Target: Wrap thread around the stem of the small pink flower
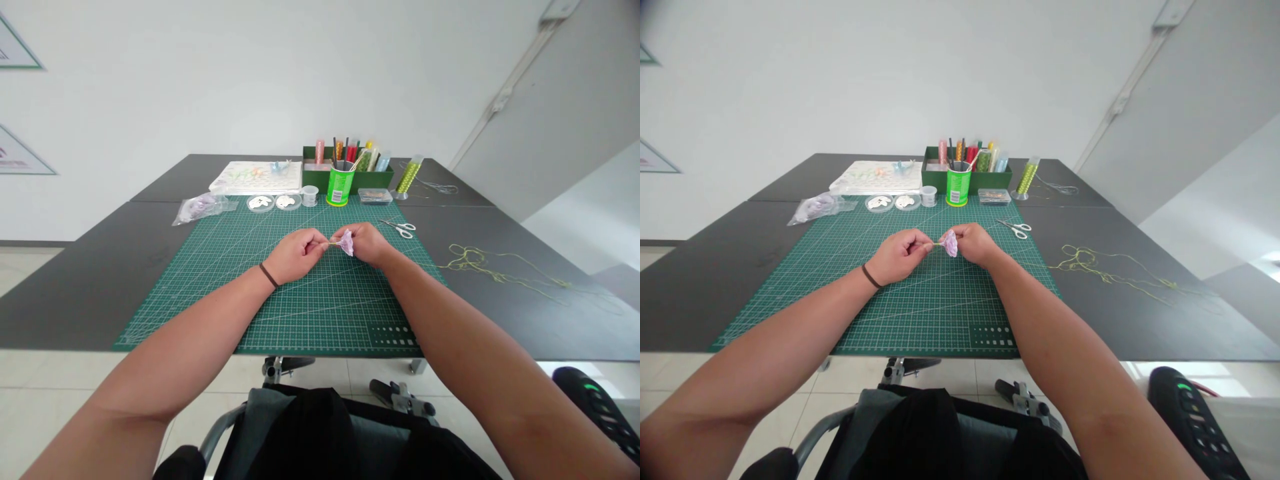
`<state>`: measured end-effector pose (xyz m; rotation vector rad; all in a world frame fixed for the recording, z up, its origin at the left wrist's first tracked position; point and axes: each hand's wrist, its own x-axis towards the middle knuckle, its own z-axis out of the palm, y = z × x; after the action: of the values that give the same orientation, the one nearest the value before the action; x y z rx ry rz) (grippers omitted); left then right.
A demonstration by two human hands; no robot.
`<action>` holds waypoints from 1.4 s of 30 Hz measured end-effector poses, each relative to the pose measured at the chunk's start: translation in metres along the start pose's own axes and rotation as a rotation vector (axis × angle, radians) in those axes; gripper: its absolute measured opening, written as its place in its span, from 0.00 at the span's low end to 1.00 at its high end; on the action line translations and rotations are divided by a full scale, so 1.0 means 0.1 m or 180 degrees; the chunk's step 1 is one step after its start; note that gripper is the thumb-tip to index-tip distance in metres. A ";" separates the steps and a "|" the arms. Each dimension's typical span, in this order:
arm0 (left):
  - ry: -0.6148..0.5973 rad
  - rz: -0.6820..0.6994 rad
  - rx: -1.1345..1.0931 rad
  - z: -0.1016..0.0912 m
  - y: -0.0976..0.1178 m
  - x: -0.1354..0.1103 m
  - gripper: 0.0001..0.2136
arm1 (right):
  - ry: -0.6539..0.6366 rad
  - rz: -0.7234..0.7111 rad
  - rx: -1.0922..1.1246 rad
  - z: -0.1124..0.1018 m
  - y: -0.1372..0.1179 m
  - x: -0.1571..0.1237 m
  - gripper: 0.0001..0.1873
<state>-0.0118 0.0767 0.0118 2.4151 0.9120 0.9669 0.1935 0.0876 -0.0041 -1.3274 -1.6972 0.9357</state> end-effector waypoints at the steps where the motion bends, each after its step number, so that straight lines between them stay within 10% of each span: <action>1: 0.0070 -0.0034 -0.0012 0.00 0.01 0.00 0.06 | -0.0021 -0.0033 -0.0008 0.01 -0.01 0.00 0.18; 29: 0.1094 -0.0728 -0.0132 0.00 -0.02 0.05 0.07 | -0.0369 -0.0286 -0.0228 0.21 -0.17 -0.16 0.15; 42: 0.1128 -0.0745 -0.0365 0.02 -0.07 0.06 0.08 | 0.0304 -0.1389 -0.0876 0.18 -0.08 -0.13 0.28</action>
<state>-0.0100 0.0858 0.0100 2.0211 1.1924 1.3382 0.1759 0.0720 -0.0059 -1.0803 -1.9819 0.3932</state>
